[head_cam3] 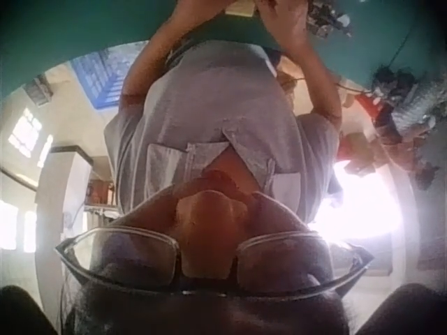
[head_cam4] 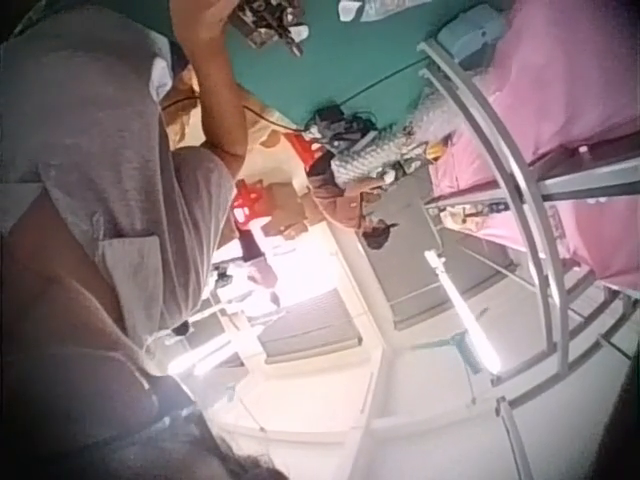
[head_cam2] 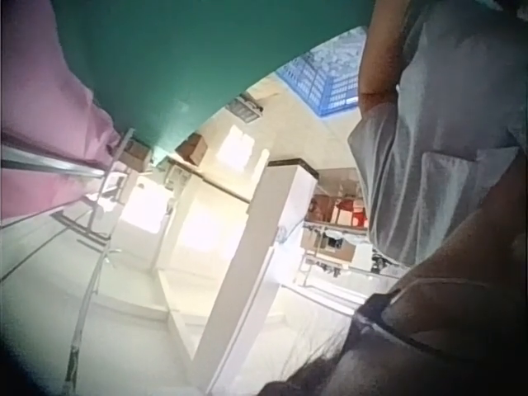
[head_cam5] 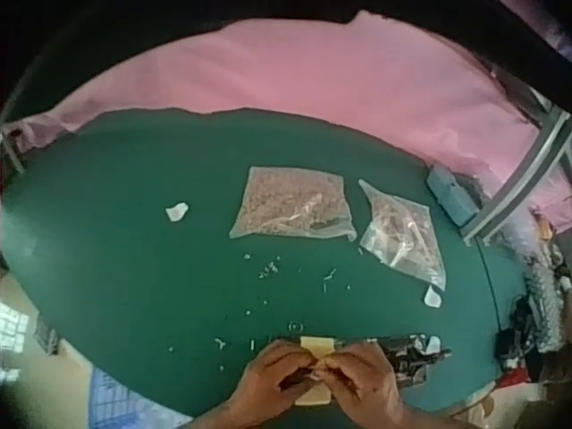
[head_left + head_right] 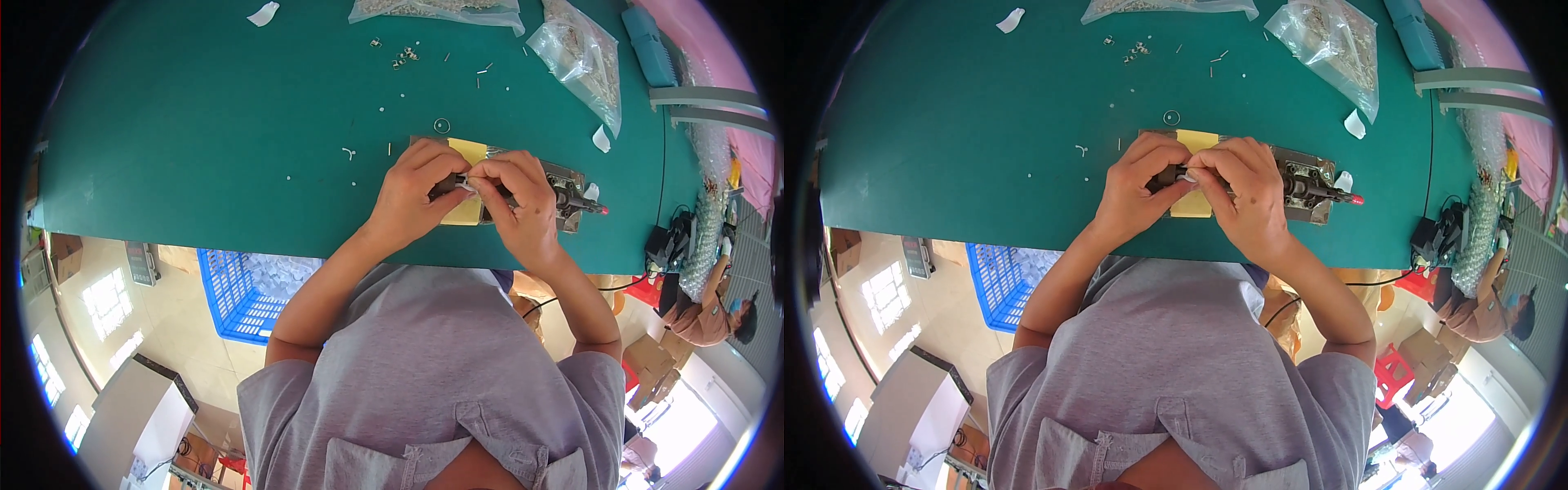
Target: The person assembles hair clipper blades by placing a white plastic component and a metal blade into a jig, inserting a metal pin, and pressing the assembly together using a manual lever tool. The completed parts are then removed and dropped into a blue plastic crate.
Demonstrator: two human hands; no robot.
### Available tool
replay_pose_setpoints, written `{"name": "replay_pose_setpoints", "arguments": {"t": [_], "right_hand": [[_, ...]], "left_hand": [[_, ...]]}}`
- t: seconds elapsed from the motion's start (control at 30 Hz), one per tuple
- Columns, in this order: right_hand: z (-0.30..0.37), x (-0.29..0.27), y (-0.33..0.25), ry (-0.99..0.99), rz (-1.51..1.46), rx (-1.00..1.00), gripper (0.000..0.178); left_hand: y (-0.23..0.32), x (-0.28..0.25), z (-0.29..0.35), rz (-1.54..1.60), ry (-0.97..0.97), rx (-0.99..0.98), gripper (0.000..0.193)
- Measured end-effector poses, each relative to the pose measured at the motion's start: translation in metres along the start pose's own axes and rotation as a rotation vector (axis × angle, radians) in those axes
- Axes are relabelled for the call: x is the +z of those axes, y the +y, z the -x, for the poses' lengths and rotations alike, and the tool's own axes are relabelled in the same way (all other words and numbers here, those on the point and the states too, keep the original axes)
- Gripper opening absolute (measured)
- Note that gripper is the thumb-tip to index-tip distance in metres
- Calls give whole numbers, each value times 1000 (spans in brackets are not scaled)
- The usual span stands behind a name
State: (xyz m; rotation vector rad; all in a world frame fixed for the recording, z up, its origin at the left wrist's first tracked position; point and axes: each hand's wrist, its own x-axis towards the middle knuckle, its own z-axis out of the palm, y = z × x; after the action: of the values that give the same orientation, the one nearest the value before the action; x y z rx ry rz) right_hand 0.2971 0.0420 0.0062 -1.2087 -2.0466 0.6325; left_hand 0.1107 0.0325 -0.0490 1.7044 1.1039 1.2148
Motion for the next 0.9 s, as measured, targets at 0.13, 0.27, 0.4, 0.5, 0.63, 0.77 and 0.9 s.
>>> {"name": "replay_pose_setpoints", "arguments": {"t": [0.13,0.27,0.4,0.5,0.63,0.77,0.9], "right_hand": [[1,2,1,4,-19,6,12],[1,0,-1,-7,-20,28,13],[1,0,-3,-1,-31,46,12],[3,4,-2,34,-16,33,13],[2,2,-3,53,1,11,13],[-12,-9,-10,-85,-70,214,12],[-20,-13,-3,-201,-309,338,8]], "left_hand": [[0,0,1,15,-11,-23,31],[-1,1,1,-4,0,11,32],[-2,1,2,12,-3,-1,33],[-1,-1,0,21,-10,-16,32],[0,0,0,18,-13,-25,30],[1,2,0,30,-5,-79,30],[-2,0,3,8,-54,-113,31]]}}
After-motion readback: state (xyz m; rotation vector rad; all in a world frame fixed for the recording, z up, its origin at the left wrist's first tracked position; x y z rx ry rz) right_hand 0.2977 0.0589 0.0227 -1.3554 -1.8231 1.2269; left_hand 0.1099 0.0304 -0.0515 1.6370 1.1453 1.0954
